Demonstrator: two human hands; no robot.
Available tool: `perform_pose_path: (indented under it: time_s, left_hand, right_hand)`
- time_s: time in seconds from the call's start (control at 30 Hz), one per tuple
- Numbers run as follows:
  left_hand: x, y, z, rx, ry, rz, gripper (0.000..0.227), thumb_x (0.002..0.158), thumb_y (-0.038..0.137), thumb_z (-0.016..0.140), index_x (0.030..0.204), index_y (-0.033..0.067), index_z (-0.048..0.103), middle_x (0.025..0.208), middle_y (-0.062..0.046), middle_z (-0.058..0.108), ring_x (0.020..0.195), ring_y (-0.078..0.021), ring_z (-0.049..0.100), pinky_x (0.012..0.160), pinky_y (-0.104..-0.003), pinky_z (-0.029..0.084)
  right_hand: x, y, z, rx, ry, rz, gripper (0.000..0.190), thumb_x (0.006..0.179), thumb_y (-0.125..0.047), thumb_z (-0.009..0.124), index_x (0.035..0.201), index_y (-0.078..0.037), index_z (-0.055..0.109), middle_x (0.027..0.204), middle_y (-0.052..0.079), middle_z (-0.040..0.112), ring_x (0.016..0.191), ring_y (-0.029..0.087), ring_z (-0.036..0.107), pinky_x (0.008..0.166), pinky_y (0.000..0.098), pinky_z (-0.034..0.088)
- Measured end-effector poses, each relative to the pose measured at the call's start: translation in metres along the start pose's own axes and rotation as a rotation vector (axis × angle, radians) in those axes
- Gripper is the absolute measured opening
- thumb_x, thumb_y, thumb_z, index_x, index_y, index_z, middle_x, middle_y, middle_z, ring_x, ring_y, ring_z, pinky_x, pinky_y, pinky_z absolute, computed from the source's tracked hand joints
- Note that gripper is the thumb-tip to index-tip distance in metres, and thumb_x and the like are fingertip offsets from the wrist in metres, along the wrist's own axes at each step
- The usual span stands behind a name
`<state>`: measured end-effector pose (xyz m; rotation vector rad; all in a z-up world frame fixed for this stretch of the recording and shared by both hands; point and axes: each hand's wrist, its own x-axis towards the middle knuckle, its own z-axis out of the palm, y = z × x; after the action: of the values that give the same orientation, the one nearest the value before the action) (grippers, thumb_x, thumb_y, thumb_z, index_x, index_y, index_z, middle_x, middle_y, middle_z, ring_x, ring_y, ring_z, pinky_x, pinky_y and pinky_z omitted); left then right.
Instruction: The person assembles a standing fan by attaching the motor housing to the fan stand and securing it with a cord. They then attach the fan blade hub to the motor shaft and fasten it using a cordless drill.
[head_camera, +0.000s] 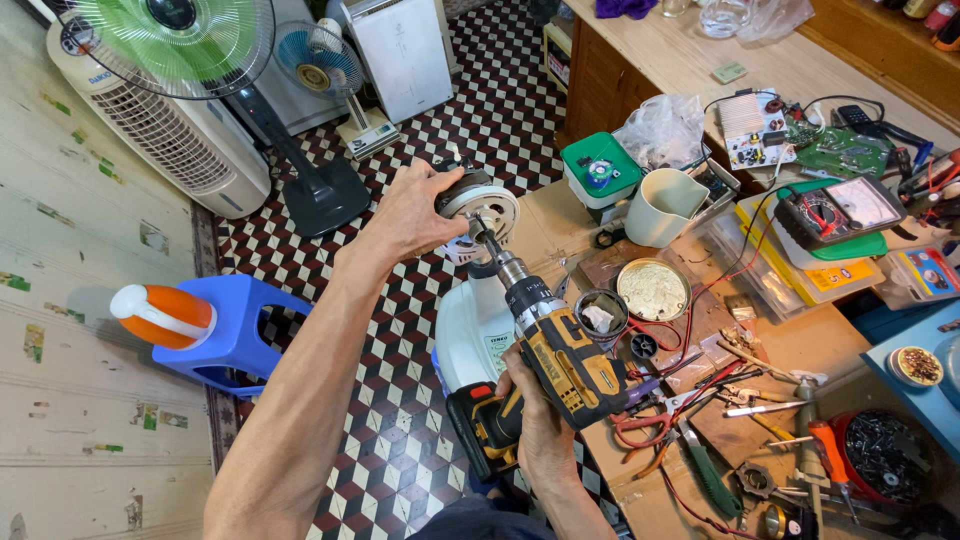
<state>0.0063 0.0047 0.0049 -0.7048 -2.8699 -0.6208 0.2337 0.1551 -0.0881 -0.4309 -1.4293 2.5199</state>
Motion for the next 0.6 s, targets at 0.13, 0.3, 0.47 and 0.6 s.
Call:
perform_pose_path:
  time_s: [0.13, 0.3, 0.47, 0.6]
  left_hand:
    - [0.0001, 0.003, -0.0013, 0.006, -0.027, -0.041, 0.072, 0.074, 0.033, 0.076, 0.141, 0.0108, 0.061, 0.11, -0.017, 0.055, 0.108, -0.031, 0.053, 0.096, -0.039, 0.047]
    - [-0.0031, 0.0035, -0.0029, -0.01, -0.022, -0.034, 0.072, 0.074, 0.033, 0.076, 0.141, 0.0113, 0.062, 0.11, -0.016, 0.055, 0.108, -0.0314, 0.052, 0.096, -0.04, 0.047]
    - [-0.0026, 0.0027, -0.0022, -0.007, -0.015, -0.031, 0.071, 0.074, 0.034, 0.076, 0.141, 0.0115, 0.062, 0.111, -0.016, 0.055, 0.109, -0.0316, 0.053, 0.097, -0.041, 0.047]
    - [-0.0015, 0.0019, 0.0001, 0.017, -0.014, -0.028, 0.071, 0.074, 0.034, 0.076, 0.14, 0.0111, 0.062, 0.111, -0.017, 0.055, 0.109, -0.0327, 0.052, 0.097, -0.041, 0.047]
  right_hand:
    - [-0.0012, 0.0006, -0.0011, -0.023, -0.031, 0.009, 0.019, 0.089, -0.015, 0.07, 0.105, -0.005, 0.072, 0.08, 0.004, 0.065, 0.07, 0.011, 0.062, 0.075, 0.0259, 0.055]
    - [-0.0029, 0.0039, -0.0037, -0.018, -0.038, -0.03, 0.017, 0.092, -0.014, 0.073, 0.102, -0.002, 0.068, 0.081, 0.003, 0.063, 0.07, 0.011, 0.059, 0.066, 0.0287, 0.053]
    - [-0.0007, 0.0003, -0.0034, -0.062, -0.004, -0.01, 0.019, 0.09, -0.015, 0.073, 0.103, -0.002, 0.069, 0.085, 0.003, 0.067, 0.07, 0.011, 0.061, 0.066, 0.0292, 0.053]
    - [-0.0013, -0.0011, -0.0031, -0.044, -0.02, -0.039, 0.022, 0.086, -0.015, 0.071, 0.106, -0.006, 0.069, 0.093, 0.0, 0.072, 0.071, 0.01, 0.063, 0.071, 0.0282, 0.057]
